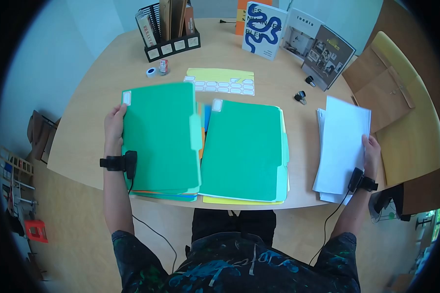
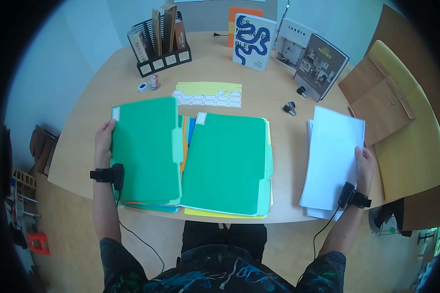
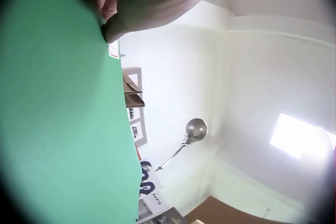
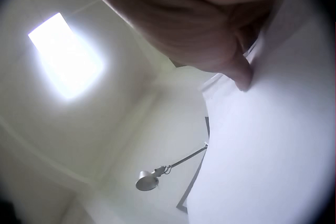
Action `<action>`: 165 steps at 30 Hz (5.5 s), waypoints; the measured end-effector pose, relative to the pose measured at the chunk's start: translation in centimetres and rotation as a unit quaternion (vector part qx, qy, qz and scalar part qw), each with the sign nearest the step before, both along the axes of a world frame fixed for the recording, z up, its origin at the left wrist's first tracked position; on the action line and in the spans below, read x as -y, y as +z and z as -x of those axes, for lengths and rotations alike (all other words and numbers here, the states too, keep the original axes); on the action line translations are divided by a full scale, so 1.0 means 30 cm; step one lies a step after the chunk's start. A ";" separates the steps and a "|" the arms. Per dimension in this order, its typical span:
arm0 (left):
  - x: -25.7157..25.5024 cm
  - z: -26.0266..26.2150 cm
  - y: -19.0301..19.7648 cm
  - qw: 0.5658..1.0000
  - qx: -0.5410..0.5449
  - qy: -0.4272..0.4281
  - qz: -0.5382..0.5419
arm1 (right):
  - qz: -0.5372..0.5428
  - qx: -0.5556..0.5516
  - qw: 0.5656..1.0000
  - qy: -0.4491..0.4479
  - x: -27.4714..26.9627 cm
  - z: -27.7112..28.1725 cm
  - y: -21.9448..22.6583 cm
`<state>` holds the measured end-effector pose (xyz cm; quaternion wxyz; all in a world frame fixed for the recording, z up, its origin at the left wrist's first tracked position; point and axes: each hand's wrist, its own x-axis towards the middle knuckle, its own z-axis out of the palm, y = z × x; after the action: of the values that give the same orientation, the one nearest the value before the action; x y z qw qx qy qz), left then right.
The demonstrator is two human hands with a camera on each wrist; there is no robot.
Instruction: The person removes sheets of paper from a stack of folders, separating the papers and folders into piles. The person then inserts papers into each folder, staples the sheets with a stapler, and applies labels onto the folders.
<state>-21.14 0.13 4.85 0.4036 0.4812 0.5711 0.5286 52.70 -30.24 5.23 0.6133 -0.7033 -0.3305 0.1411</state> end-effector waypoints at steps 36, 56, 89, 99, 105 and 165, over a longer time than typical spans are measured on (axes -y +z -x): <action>0.014 -0.669 -0.193 0.957 -0.149 -0.247 -0.013 | 0.111 0.035 0.967 0.226 -0.518 0.721 -0.189; 0.084 -0.661 -0.109 0.915 0.148 -0.367 0.082 | -0.034 -0.146 0.949 0.277 -0.489 0.748 -0.144; 0.078 -0.678 -0.134 0.944 0.056 -0.321 0.048 | 0.042 -0.207 0.916 0.342 -0.455 0.811 -0.096; 0.189 -0.587 0.253 0.913 0.147 -0.378 -0.041 | -0.110 -0.129 0.950 0.261 -0.339 0.632 0.117; 0.093 -0.238 0.260 0.981 0.152 -0.108 -0.050 | -0.050 0.037 0.997 0.048 -0.110 0.221 0.135; 0.120 -0.726 -0.093 0.946 0.204 -0.251 0.013 | -0.029 -0.139 0.949 0.281 -0.458 0.833 -0.078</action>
<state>0.64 -3.47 2.05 0.6374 0.4856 0.3440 0.4895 27.71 -16.51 2.89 0.6088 -0.5371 -0.4303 0.3946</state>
